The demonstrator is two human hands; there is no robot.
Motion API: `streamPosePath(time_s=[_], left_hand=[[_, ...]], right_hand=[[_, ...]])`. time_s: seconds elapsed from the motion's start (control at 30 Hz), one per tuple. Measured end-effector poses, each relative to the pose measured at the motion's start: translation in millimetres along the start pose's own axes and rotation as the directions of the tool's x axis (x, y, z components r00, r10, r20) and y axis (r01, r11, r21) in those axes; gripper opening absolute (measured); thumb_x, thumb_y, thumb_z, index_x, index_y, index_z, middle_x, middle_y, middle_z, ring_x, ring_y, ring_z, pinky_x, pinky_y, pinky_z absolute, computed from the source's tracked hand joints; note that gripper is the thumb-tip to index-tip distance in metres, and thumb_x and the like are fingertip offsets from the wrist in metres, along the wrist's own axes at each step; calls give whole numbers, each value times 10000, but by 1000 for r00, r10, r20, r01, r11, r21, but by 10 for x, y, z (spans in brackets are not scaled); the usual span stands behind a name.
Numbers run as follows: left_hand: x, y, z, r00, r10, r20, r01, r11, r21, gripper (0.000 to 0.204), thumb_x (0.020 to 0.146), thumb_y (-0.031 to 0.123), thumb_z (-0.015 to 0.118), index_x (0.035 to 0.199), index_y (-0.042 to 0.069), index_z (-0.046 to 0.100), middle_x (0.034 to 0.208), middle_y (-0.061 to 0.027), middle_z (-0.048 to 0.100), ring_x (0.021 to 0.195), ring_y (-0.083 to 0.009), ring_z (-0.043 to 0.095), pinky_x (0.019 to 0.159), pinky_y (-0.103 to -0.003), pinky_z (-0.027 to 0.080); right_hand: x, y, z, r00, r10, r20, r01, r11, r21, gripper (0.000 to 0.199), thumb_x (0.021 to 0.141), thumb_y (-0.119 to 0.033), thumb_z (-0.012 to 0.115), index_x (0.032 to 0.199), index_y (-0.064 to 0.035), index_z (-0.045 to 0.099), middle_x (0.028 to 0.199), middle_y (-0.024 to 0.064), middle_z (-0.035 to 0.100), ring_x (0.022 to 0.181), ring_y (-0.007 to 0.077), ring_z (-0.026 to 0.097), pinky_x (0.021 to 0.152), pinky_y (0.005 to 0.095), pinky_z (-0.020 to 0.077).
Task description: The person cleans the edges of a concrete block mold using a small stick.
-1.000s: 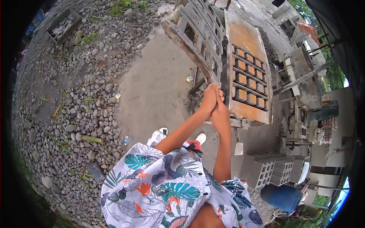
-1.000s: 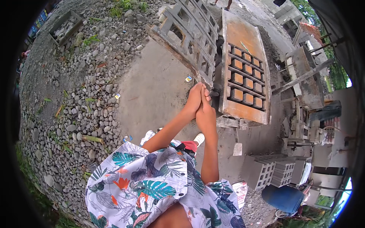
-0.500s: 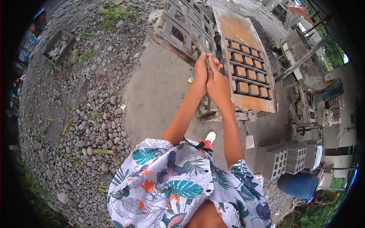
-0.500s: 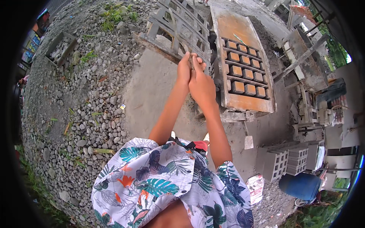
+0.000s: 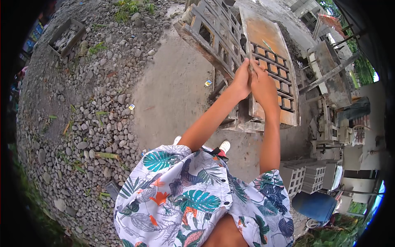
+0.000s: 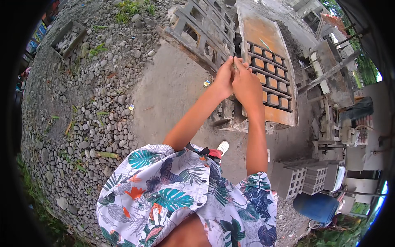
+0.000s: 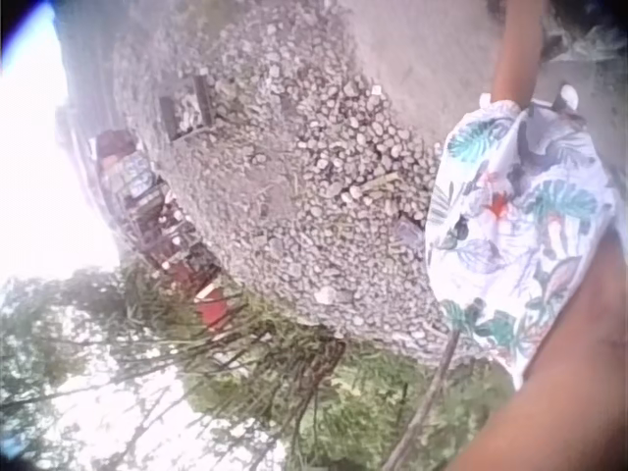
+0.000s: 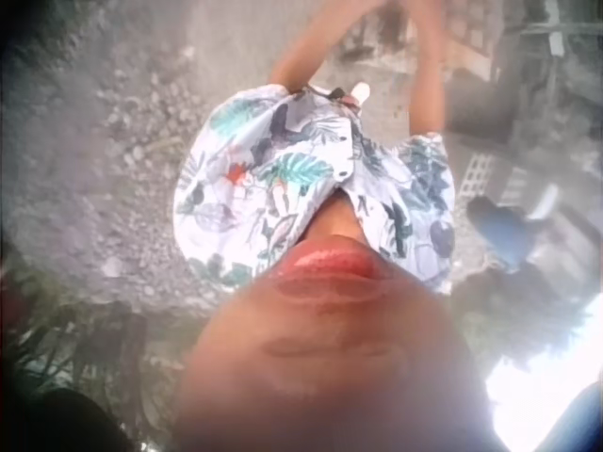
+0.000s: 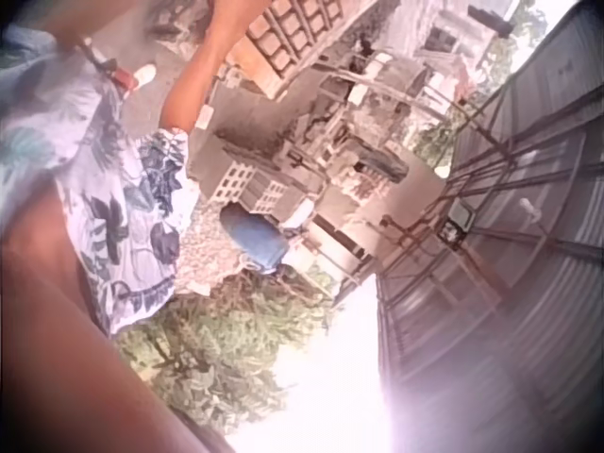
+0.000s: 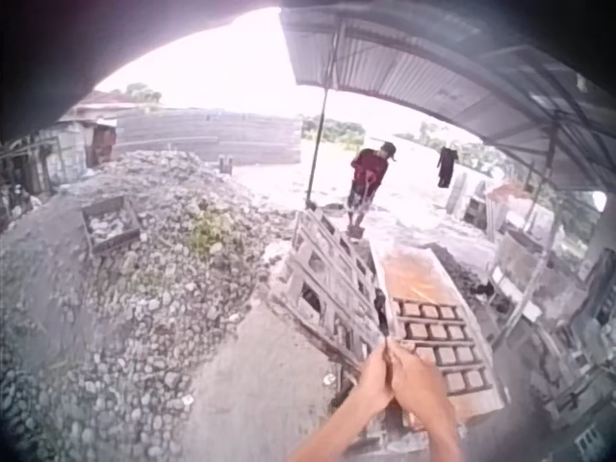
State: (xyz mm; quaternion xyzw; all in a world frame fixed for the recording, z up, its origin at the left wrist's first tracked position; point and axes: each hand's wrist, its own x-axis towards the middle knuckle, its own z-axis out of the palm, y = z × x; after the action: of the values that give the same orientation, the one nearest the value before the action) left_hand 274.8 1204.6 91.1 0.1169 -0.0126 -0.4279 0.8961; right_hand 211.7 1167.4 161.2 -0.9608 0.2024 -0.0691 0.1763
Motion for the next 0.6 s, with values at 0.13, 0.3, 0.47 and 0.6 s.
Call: streamPosePath(time_s=[0.13, 0.3, 0.47, 0.6], left_hand=[[12, 2, 278, 998, 41, 51, -42, 999, 21, 321, 934, 384, 323, 948, 98, 468, 791, -68, 572, 740, -201, 560, 679, -354, 481], [128, -81, -101, 996, 59, -62, -57, 998, 30, 303, 933, 363, 337, 928, 96, 481, 731, -60, 567, 641, -173, 537, 597, -325, 470], [151, 43, -222, 978, 100, -183, -76, 988, 134, 285, 931, 328, 344, 936, 85, 493, 747, -67, 574, 659, -166, 537, 604, -317, 467], [182, 340, -115, 978, 160, -134, -133, 973, 187, 305, 928, 322, 349, 1033, 72, 490, 825, -87, 586, 722, -180, 556, 655, -329, 474]], right_hand=[[-40, -27, -48, 976, -53, -213, 65, 997, 49, 376, 889, -216, 396, 1255, -150, 447, 1003, 222, 571, 829, 395, 560, 721, 427, 429], [40, 206, 335, 990, -66, -128, 68, 998, 12, 397, 885, -209, 364, 1277, -171, 414, 746, 239, 587, 699, 411, 569, 623, 481, 421], [165, 220, 571, 992, -58, -112, 78, 978, 192, 395, 883, -219, 362, 1269, -164, 427, 810, 264, 584, 748, 426, 563, 661, 484, 419], [429, -13, 563, 984, -67, -167, 120, 936, 331, 387, 874, -201, 365, 1248, -152, 450, 868, 273, 580, 785, 429, 561, 685, 477, 423]])
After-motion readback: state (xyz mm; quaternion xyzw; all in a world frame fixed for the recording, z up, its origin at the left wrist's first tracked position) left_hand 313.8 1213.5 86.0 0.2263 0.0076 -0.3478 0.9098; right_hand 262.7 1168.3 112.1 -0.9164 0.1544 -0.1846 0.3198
